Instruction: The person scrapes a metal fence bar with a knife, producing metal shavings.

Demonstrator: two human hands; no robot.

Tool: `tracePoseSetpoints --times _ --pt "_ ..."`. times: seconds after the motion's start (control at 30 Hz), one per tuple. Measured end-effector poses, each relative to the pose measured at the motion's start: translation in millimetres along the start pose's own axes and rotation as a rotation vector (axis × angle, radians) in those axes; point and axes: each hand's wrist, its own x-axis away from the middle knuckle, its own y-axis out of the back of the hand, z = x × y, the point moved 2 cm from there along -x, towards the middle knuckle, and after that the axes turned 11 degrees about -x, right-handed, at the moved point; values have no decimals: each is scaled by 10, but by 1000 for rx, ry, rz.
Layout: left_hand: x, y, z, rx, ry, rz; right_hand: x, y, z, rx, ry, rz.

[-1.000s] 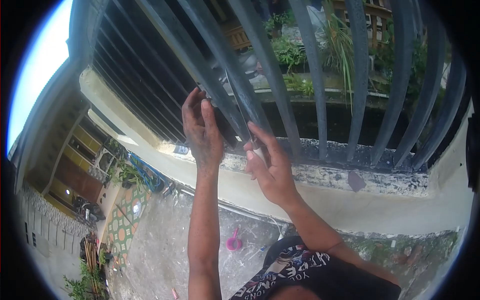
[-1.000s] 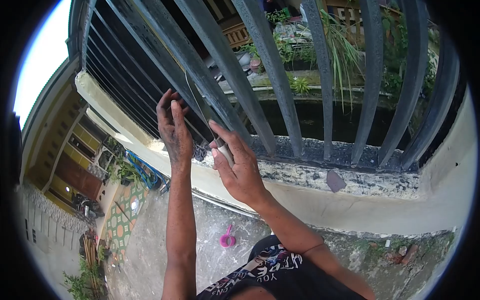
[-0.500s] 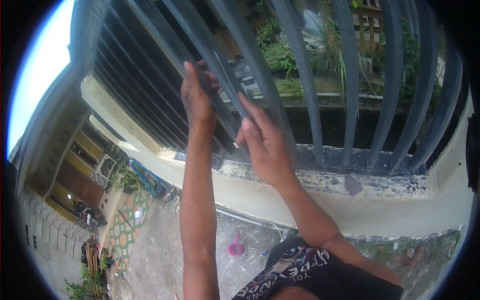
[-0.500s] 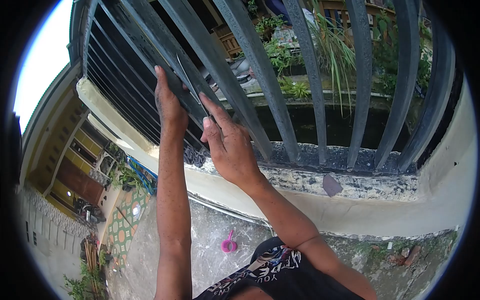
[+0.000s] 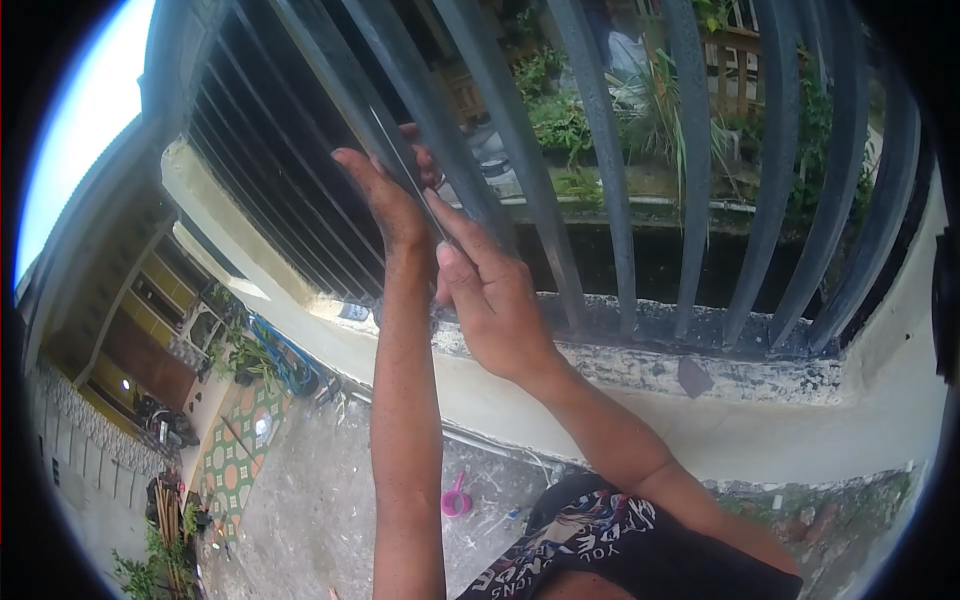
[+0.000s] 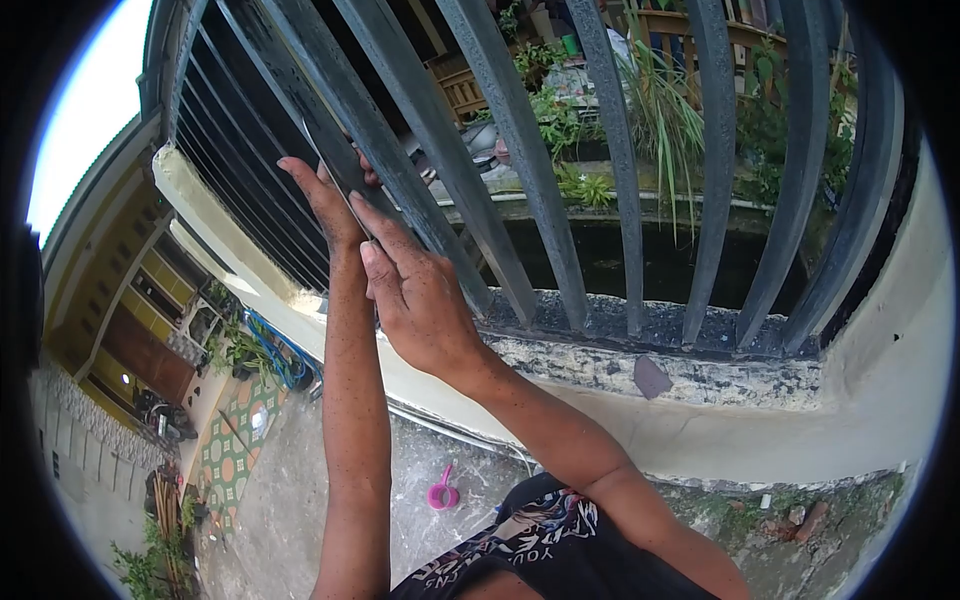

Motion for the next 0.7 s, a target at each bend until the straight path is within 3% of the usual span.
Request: tracePoseSetpoints --times 0.1,0.17,0.33,0.43,0.5,0.7 --pt "10 -1 -1 77 -14 50 -43 -18 -132 27 -225 2" --pt "-16 12 21 130 -29 77 -70 -8 -161 50 -236 7" --pt "-18 46 39 -61 -60 90 -203 -35 -227 38 -221 -11" --pt "-28 56 59 -17 -16 98 -251 -31 -281 73 -96 -3" --pt "-11 49 59 -21 16 81 -265 -18 -224 48 -199 20" --pt "-34 51 70 -106 32 46 -307 -16 -240 111 -193 25"
